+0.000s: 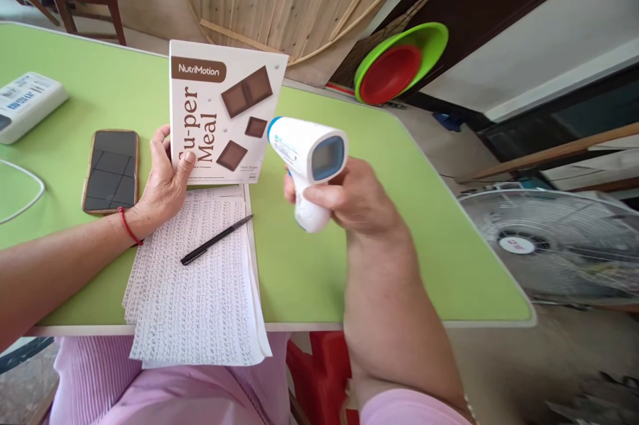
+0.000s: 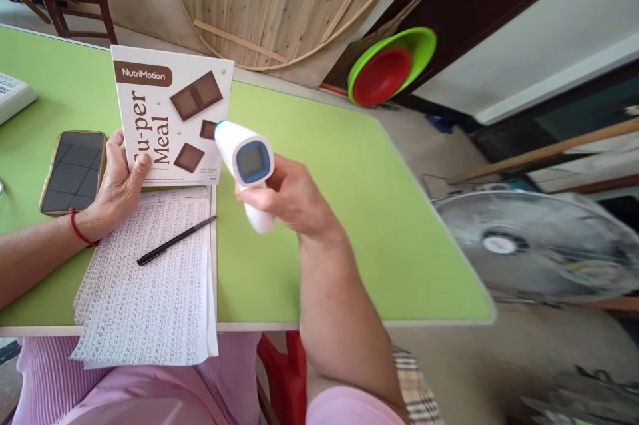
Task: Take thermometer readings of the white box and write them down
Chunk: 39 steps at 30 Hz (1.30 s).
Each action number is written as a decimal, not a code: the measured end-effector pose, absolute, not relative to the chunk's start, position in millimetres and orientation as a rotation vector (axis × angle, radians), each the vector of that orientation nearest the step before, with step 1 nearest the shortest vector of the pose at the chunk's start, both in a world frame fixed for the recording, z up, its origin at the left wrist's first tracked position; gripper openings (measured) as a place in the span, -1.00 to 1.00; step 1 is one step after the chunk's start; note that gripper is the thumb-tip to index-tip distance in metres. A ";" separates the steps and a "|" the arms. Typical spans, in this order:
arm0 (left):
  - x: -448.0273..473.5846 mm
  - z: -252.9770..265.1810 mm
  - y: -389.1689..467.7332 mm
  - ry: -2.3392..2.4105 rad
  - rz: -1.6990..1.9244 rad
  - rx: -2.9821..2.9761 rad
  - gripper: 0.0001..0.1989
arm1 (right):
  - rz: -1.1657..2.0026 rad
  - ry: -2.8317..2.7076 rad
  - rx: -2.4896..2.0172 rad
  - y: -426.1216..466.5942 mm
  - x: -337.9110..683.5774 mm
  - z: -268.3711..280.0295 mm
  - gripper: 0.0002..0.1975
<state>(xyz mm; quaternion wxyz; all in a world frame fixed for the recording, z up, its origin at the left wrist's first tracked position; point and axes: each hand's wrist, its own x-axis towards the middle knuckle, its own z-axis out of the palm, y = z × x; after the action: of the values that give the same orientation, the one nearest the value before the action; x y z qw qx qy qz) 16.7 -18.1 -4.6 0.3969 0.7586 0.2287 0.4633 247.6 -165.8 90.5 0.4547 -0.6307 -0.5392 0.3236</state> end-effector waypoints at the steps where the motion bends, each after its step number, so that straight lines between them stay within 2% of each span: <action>1: 17.8 -5.8 -17.8 0.557 1.205 1.881 -0.34 | 0.850 -1.307 -1.481 -163.7 239.1 87.4 -0.82; 8: 23.3 -6.7 -18.5 0.510 1.287 1.808 -0.39 | 1.223 -1.107 -1.291 -153.2 183.2 54.5 -0.74; 16: 19.2 1.6 -21.2 0.528 1.254 1.777 -0.41 | 1.244 -0.955 -1.356 -159.2 164.6 52.0 -0.73; 32: 14.7 12.9 -30.6 0.596 1.205 1.659 -0.51 | 1.267 -1.021 -1.413 -159.6 168.1 54.9 -0.76; 39: 12.8 15.8 -32.2 0.612 1.167 1.676 -0.51 | 1.274 -1.084 -1.499 -161.8 176.7 62.1 -0.70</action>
<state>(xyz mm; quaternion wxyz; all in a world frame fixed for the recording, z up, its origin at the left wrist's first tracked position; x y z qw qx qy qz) 12.8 -32.2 15.8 0.4836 0.6882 0.2513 0.4789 176.7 -161.8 62.1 0.4329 -0.6017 -0.4350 0.5111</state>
